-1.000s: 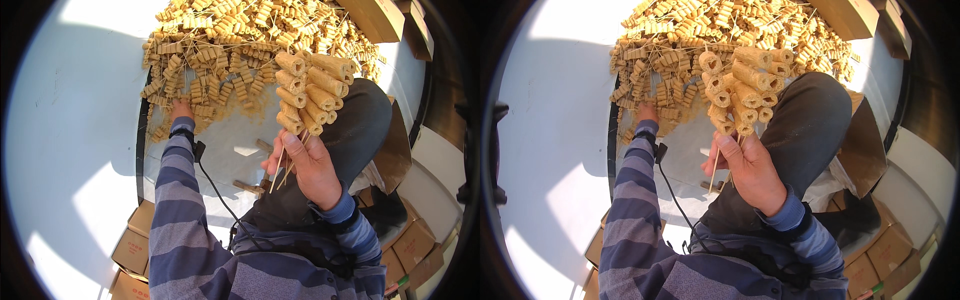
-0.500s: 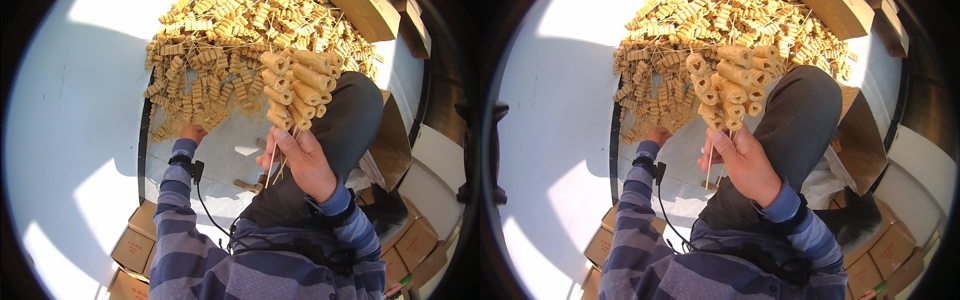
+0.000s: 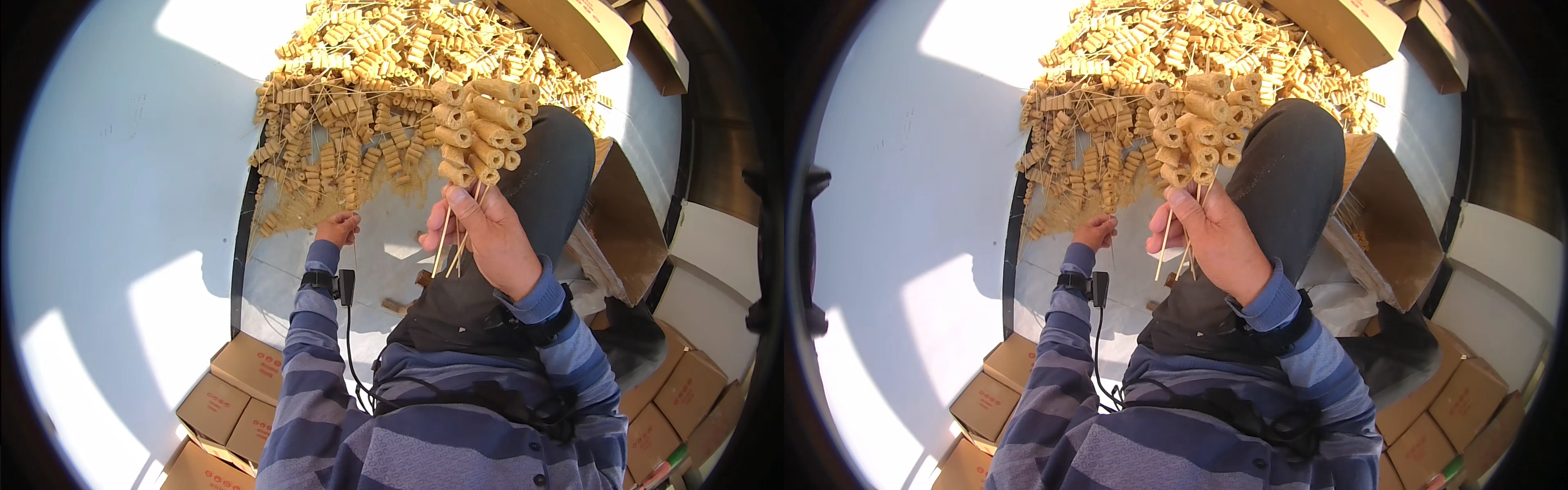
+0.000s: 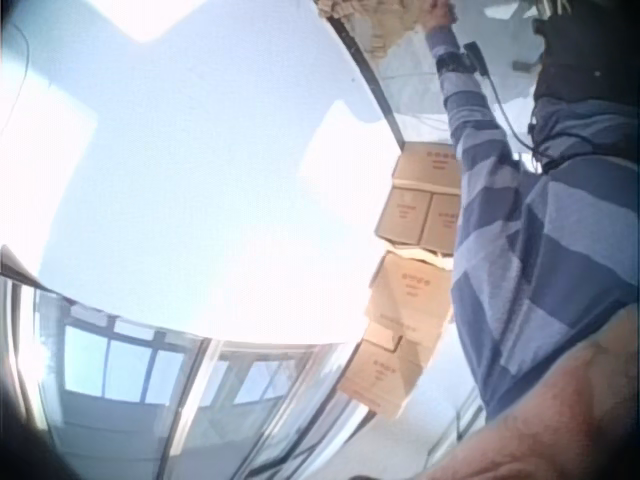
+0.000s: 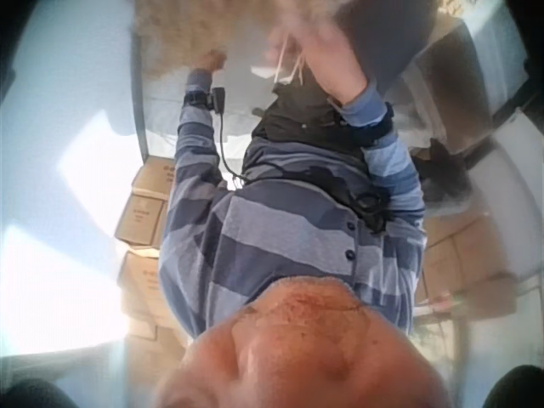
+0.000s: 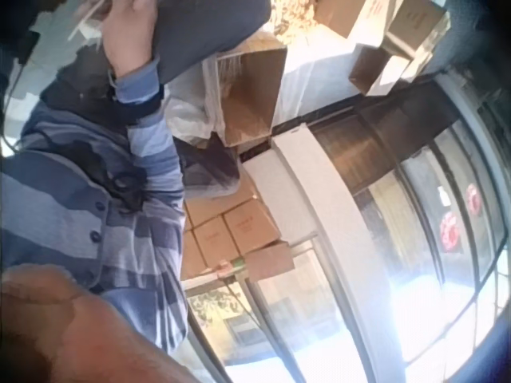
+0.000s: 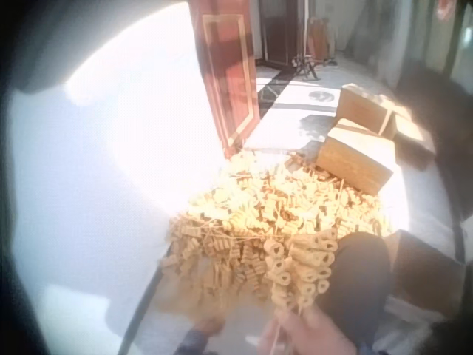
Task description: The person threads small cylindrical snack pieces onto thin wooden sticks and places the completed skewers into a cardboard box. The person repeats this process multiple times, handling the snacks and sticks by hand.
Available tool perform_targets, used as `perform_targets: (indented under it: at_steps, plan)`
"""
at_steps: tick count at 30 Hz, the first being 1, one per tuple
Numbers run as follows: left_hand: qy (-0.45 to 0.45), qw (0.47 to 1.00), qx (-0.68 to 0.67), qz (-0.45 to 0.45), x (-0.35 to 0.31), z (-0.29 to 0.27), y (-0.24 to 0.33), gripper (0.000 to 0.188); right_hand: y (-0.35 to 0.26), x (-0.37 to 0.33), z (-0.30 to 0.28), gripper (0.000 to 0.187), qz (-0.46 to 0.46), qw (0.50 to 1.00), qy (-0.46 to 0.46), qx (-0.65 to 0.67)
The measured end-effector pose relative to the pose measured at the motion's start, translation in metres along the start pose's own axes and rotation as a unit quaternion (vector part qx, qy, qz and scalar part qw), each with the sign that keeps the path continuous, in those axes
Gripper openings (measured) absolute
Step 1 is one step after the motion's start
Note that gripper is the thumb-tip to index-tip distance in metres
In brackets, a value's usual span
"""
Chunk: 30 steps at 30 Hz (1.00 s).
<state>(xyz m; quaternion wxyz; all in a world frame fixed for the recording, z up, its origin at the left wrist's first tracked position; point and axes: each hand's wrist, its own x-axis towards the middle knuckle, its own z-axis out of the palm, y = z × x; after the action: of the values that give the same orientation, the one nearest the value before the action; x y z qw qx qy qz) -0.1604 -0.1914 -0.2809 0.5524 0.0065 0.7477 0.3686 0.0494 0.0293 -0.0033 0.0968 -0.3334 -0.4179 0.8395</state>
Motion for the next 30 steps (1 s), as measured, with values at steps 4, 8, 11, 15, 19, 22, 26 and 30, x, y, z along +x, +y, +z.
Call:
perform_targets:
  at_steps: [4,8,11,15,19,22,26,30]
  plan:
    - [-0.119,0.939,-0.276,0.166,-0.09,0.02,0.102,0.016,-0.012,-0.024,0.002,0.027,0.019,0.999,0.011,0.026]
    - [-0.263,0.878,-0.303,0.262,-0.176,0.063,0.188,0.009,-0.025,-0.055,-0.004,0.025,-0.032,0.999,0.036,0.019]
    - [-0.312,0.862,-0.28,0.286,-0.217,0.107,0.224,0.007,-0.033,-0.072,-0.013,0.027,-0.063,0.993,0.076,-0.068]
    - [-0.382,0.875,-0.174,0.241,-0.245,0.159,0.241,0.005,-0.041,-0.107,-0.031,0.031,-0.06,0.996,0.061,-0.021]
    - [-0.438,0.86,-0.139,0.222,-0.262,0.194,0.245,0.007,-0.047,-0.139,-0.051,0.03,-0.092,0.994,0.06,0.013]
    - [-0.457,0.859,-0.052,0.226,-0.27,0.212,0.251,0.03,-0.051,-0.152,-0.063,0.029,-0.12,0.989,0.081,0.013]
    - [-0.429,0.831,-0.157,0.316,-0.278,0.227,0.264,0.074,-0.056,-0.165,-0.077,0.025,-0.115,0.987,0.104,0.033]
    - [-0.416,0.824,-0.239,0.301,-0.277,0.252,0.281,0.08,-0.049,-0.177,-0.086,0.024,-0.086,0.993,0.084,0.022]
